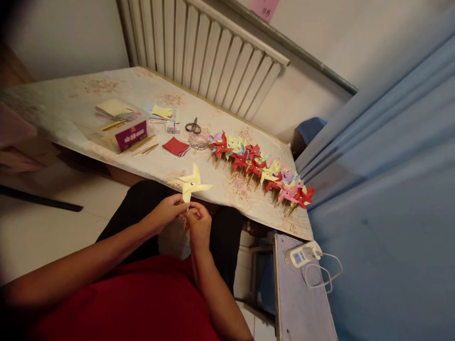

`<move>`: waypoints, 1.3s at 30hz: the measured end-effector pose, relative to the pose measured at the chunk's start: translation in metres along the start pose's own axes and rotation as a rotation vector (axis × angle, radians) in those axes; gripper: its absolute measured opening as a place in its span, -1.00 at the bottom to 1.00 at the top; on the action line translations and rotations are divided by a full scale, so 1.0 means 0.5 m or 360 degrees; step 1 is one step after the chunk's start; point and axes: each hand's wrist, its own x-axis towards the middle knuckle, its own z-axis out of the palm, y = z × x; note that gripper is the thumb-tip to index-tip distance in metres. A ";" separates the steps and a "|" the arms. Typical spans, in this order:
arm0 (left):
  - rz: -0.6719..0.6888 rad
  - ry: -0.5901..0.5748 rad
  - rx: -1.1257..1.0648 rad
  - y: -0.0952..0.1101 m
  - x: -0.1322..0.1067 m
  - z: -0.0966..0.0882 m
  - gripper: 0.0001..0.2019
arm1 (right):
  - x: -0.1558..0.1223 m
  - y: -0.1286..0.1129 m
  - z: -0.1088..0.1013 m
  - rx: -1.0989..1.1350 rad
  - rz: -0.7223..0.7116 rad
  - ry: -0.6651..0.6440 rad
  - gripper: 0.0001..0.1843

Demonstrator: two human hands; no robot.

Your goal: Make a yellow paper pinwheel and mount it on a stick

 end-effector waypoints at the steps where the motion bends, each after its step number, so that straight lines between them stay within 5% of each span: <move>1: -0.0004 0.0003 0.0017 -0.001 0.000 0.000 -0.81 | 0.000 0.000 0.000 -0.0001 0.0006 0.0000 -0.69; 24: 0.0010 0.0206 0.0148 -0.008 0.011 -0.006 -0.78 | -0.014 0.038 -0.034 -0.0176 0.0248 -0.0078 -0.76; 39: 0.0003 -0.0035 0.0108 -0.033 0.033 0.007 -0.74 | 0.004 0.056 -0.054 -0.0118 0.0276 -0.0097 -0.85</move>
